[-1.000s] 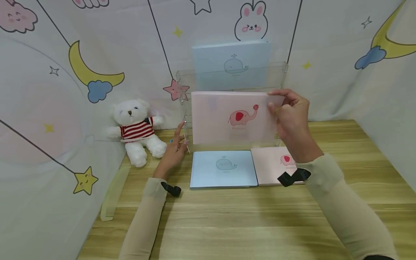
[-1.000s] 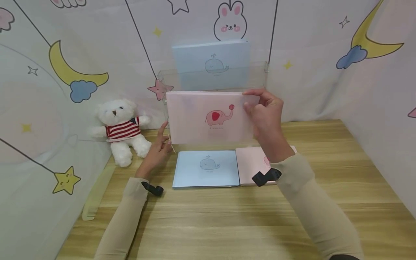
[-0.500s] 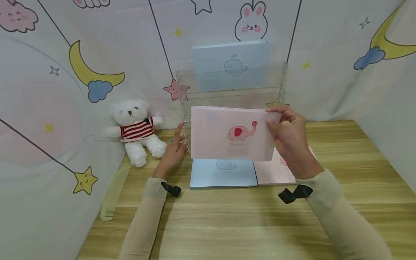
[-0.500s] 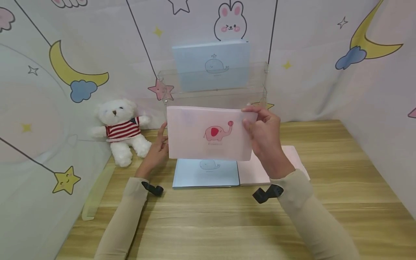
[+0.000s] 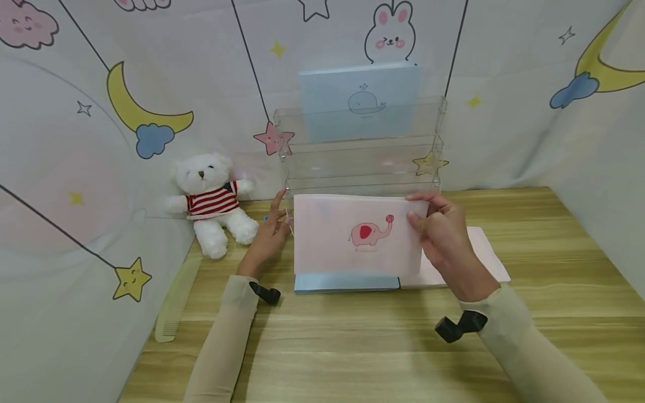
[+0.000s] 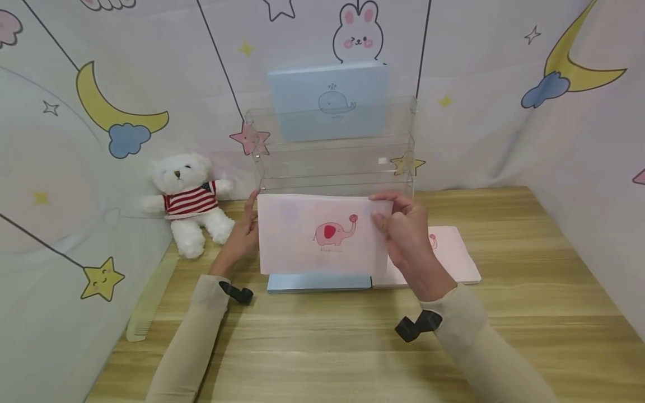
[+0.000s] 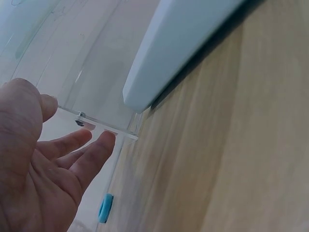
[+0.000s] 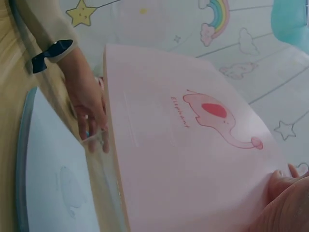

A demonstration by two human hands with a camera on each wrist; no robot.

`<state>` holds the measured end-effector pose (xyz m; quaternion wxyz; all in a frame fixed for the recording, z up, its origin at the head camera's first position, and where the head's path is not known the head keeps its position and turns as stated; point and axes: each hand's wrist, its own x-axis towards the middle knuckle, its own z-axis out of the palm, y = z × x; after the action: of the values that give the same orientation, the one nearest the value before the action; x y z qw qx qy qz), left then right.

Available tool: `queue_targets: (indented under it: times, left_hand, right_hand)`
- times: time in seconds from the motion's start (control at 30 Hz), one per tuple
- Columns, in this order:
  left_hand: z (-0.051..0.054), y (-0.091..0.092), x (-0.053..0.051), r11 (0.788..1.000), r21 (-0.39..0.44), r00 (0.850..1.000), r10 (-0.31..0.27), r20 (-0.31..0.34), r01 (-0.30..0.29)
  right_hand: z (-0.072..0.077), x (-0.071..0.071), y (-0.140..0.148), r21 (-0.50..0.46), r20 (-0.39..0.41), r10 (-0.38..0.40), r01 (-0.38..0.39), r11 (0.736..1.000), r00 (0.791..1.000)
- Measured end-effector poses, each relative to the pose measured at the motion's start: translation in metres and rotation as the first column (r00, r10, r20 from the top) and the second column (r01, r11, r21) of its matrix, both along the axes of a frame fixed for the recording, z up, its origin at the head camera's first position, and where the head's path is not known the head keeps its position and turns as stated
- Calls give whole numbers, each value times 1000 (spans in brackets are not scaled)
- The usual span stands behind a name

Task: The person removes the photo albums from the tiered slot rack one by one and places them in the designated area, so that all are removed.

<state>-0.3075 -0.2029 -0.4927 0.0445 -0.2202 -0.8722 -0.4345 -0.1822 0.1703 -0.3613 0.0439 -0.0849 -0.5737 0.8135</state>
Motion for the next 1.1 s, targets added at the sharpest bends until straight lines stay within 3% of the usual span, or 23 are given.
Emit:
queue_targets:
  times: [0.57, 1.1]
  left_hand:
    - [-1, -2, -1, 1000, -16, 999, -4, 32, 4]
    - [-1, -1, -1, 1000, -28, 998, 7, 56, -6]
  right_hand:
    - [-36, 23, -9, -17, 141, 124, -123, 992, 982]
    - [-76, 42, -16, 11, 286, 175, -186, 983, 942]
